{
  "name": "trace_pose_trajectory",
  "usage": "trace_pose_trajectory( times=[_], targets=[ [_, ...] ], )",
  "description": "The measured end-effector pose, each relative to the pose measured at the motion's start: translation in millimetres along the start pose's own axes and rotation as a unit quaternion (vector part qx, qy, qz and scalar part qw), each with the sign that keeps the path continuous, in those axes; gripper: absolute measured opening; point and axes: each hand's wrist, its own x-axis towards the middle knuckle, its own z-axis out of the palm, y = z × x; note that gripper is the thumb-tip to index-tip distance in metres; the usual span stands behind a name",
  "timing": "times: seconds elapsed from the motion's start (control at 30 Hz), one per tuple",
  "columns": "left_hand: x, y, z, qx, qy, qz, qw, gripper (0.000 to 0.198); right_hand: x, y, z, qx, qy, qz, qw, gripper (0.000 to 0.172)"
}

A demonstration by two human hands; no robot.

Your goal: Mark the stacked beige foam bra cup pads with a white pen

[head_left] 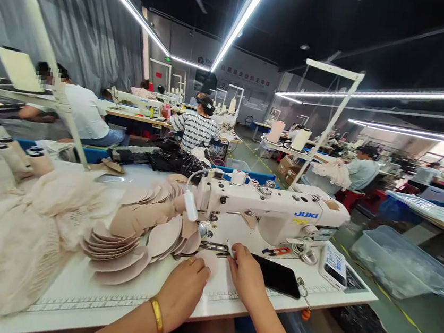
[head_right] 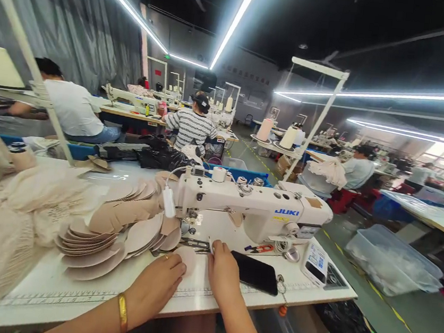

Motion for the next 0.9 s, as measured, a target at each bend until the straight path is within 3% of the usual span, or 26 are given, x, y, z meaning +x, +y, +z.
trace_pose_trajectory(
  times=[0.07, 0.17, 0.23, 0.33, 0.37, 0.43, 0.5, 0.57, 0.63, 0.7, 0.77, 0.9],
  targets=[
    [-8, -3, 1.6, -0.064, 0.025, -0.014, 0.998, 0.019, 3, -2, 3, 0.003, 0.004, -0.005, 1.0, 0.015],
    [-20, -11, 2.9, -0.197, 0.077, -0.043, 0.976, 0.01, -1, -12, 0, 0.042, -0.008, -0.021, 0.999, 0.031],
    [-29, -16, 4.3, -0.295, 0.093, -0.06, 0.949, 0.012, -10, -26, -3, 0.16, -0.091, 0.011, 0.983, 0.047],
    [-42, -24, 6.4, -0.409, 0.092, -0.071, 0.905, 0.024, -27, -55, 0, 0.402, -0.224, 0.12, 0.88, 0.064],
    [-47, -26, 6.1, -0.432, 0.088, -0.073, 0.894, 0.028, -31, -65, 4, 0.45, -0.239, 0.145, 0.848, 0.067],
    [-61, -34, 3.0, -0.462, 0.076, -0.078, 0.88, 0.033, -34, -77, 17, 0.486, -0.246, 0.174, 0.82, 0.068],
    [-80, -45, -3.9, -0.424, 0.079, -0.082, 0.899, 0.033, -31, -79, 29, 0.453, -0.247, 0.178, 0.838, 0.064],
    [-102, -62, -13.7, -0.294, 0.12, -0.07, 0.946, 0.034, -23, -73, 37, 0.365, -0.226, 0.152, 0.89, 0.059],
    [-124, -83, -24.7, -0.136, 0.191, -0.023, 0.972, 0.028, -15, -66, 40, 0.238, -0.147, 0.089, 0.956, 0.053],
    [-140, -105, -35.4, -0.019, 0.268, 0.015, 0.963, 0.027, -10, -66, 38, 0.119, -0.042, 0.013, 0.992, 0.044],
    [-149, -124, -44.6, 0.057, 0.314, 0.029, 0.947, 0.029, -10, -78, 37, 0.056, 0.012, -0.062, 0.996, 0.034],
    [-154, -144, -56.2, 0.113, 0.344, 0.019, 0.932, 0.035, -19, -130, 49, 0.05, -0.045, -0.233, 0.97, 0.029]
  ],
)
